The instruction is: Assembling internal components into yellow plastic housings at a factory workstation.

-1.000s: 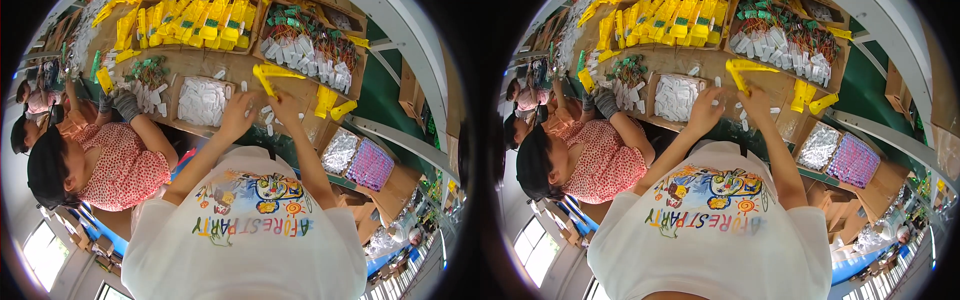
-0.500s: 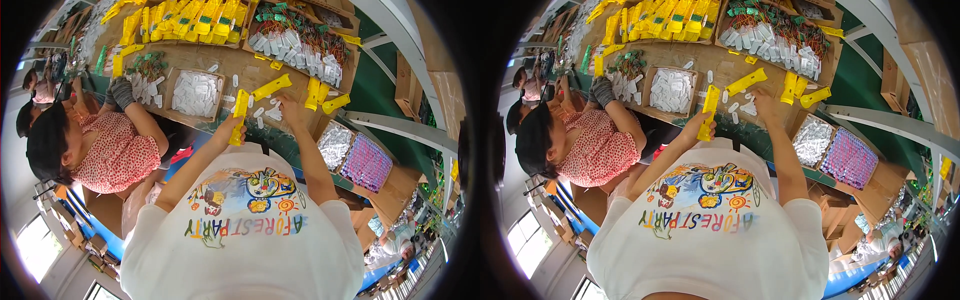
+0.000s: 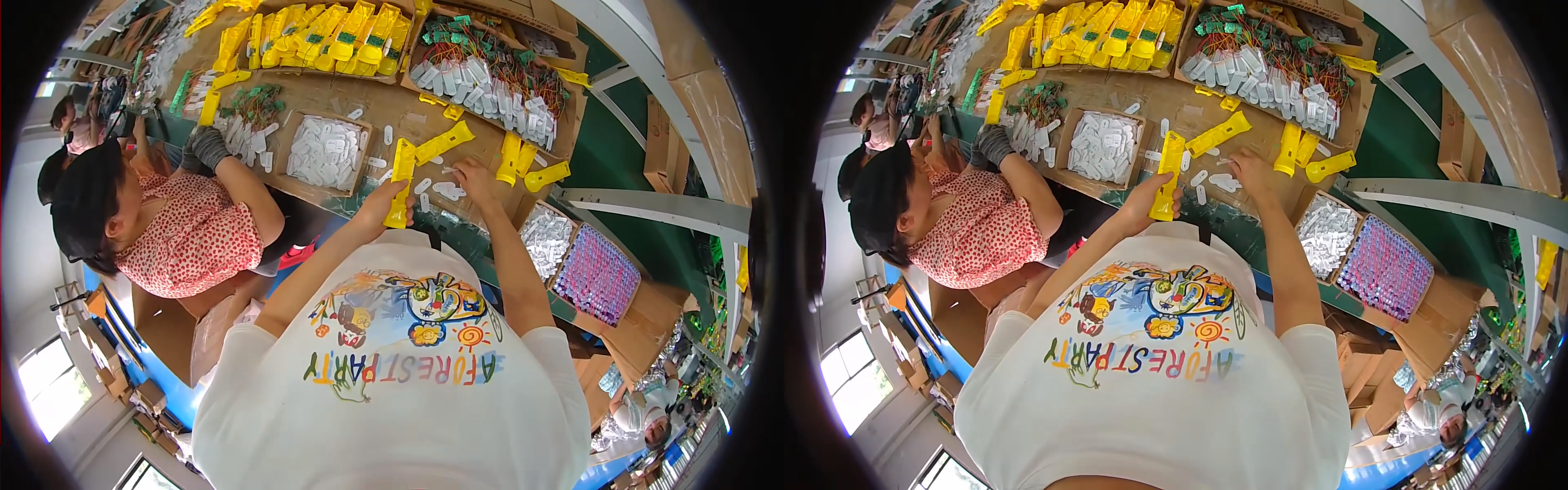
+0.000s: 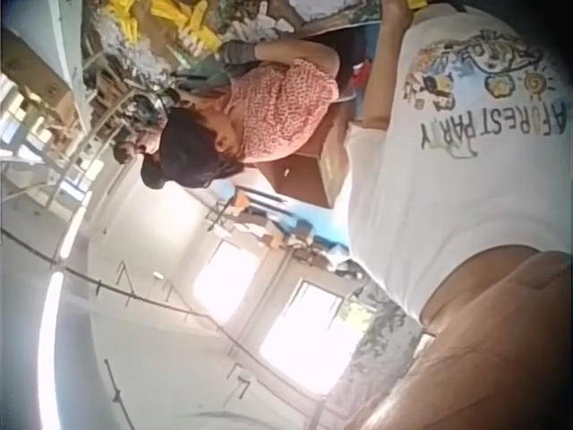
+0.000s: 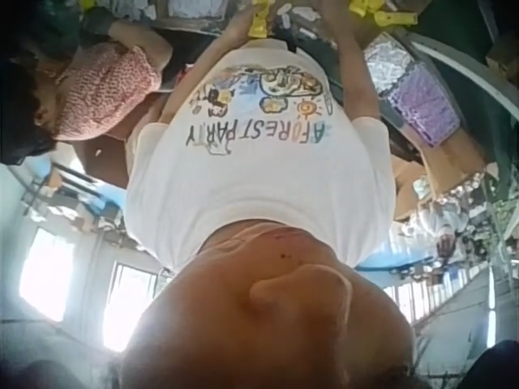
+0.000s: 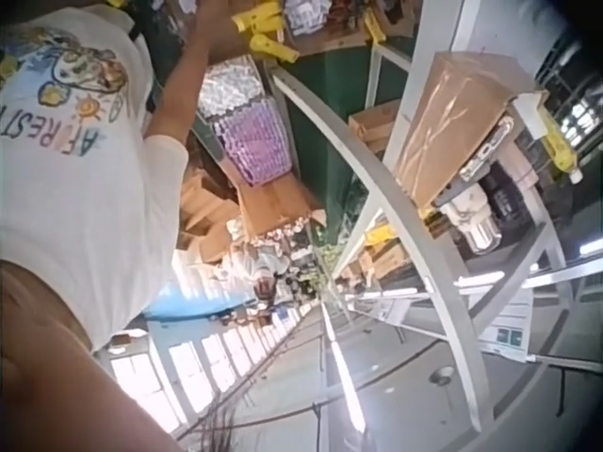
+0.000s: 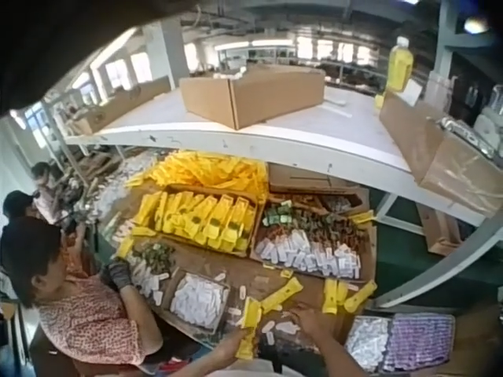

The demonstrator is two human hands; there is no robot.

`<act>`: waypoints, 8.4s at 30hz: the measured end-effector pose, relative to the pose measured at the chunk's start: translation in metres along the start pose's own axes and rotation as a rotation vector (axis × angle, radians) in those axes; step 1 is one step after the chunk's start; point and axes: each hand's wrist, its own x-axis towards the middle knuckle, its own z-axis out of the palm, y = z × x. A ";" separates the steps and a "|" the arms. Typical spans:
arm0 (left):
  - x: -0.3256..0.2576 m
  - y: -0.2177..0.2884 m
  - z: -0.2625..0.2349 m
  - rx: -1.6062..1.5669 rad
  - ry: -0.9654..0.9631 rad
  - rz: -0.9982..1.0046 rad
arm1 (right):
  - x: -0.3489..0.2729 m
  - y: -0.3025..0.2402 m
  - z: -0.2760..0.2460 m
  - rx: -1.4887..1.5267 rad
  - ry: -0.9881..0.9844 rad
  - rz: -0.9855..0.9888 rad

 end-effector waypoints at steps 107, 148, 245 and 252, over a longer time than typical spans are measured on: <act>-0.055 0.062 0.093 -0.051 -0.234 0.642 | -0.025 -0.212 -0.162 0.593 0.352 -0.025; -0.008 0.051 0.055 0.321 0.156 0.909 | 0.011 -0.157 -0.130 0.511 0.168 -0.203; -0.009 -0.005 0.026 0.388 0.221 0.465 | -0.030 -0.136 -0.089 0.295 -0.009 -0.023; -0.012 -0.001 0.051 0.468 -0.029 0.408 | -0.021 -0.147 -0.106 1.005 0.053 0.205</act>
